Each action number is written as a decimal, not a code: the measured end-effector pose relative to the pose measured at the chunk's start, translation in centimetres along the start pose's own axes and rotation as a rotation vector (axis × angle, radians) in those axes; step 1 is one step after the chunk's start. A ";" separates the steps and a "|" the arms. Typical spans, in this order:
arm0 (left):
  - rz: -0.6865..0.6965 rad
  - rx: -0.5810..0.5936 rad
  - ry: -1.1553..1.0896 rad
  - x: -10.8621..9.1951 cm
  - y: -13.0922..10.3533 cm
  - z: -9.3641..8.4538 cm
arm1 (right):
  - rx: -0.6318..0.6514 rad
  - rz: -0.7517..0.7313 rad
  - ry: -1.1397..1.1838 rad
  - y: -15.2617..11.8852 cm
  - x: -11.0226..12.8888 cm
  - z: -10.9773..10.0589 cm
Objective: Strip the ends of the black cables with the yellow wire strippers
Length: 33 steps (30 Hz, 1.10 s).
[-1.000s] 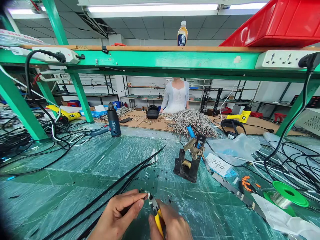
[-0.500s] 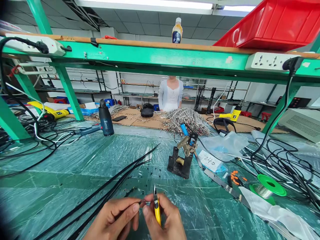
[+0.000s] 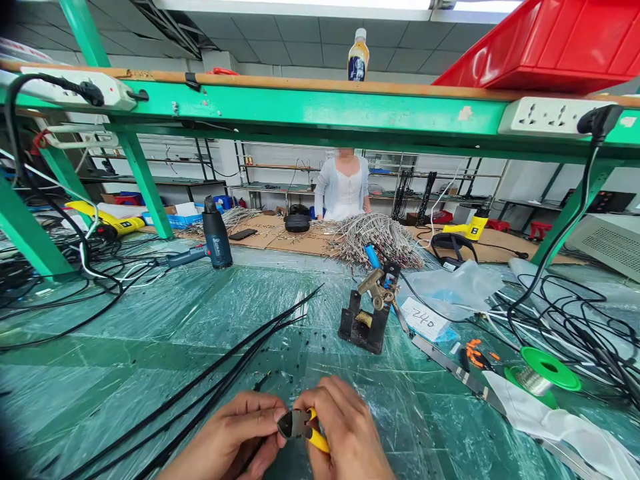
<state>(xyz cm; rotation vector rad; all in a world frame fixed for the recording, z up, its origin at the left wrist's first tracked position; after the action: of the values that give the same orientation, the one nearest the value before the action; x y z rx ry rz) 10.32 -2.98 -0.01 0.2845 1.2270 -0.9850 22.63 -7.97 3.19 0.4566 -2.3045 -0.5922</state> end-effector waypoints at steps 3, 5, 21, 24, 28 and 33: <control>-0.006 0.053 -0.102 -0.3 -0.2 0.0 | -0.165 0.038 -0.085 -0.1 -1.1 -2.8; 0.019 0.065 -0.132 -0.6 -0.4 -0.2 | -0.260 0.198 -0.035 -0.3 -2.4 -4.1; 0.320 -0.127 0.649 -2.4 -0.8 0.3 | -0.038 0.285 0.265 -0.6 -1.2 1.4; 0.406 -0.216 0.807 -2.3 -0.9 0.5 | -0.072 0.252 0.143 -0.7 -1.4 1.6; 0.473 -0.338 0.998 -2.3 -0.7 0.1 | -0.126 0.310 0.157 -1.1 -1.8 1.9; 0.383 -0.135 1.030 -1.2 -0.5 -0.1 | -0.297 0.648 0.397 -2.3 -4.0 1.1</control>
<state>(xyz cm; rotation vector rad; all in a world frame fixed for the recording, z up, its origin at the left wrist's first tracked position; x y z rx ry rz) 9.86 -2.67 1.23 0.9557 2.0482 -0.3805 25.02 -7.70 -0.93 -0.2914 -1.7953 -0.4499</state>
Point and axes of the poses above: each hand's wrist, its own y-axis towards the middle knuckle, its own z-axis out of the palm, x = y × z, the point moved 6 cm from there along y, towards the middle knuckle, and after that the axes turned 3 degrees about -z, right-handed, at the moved point
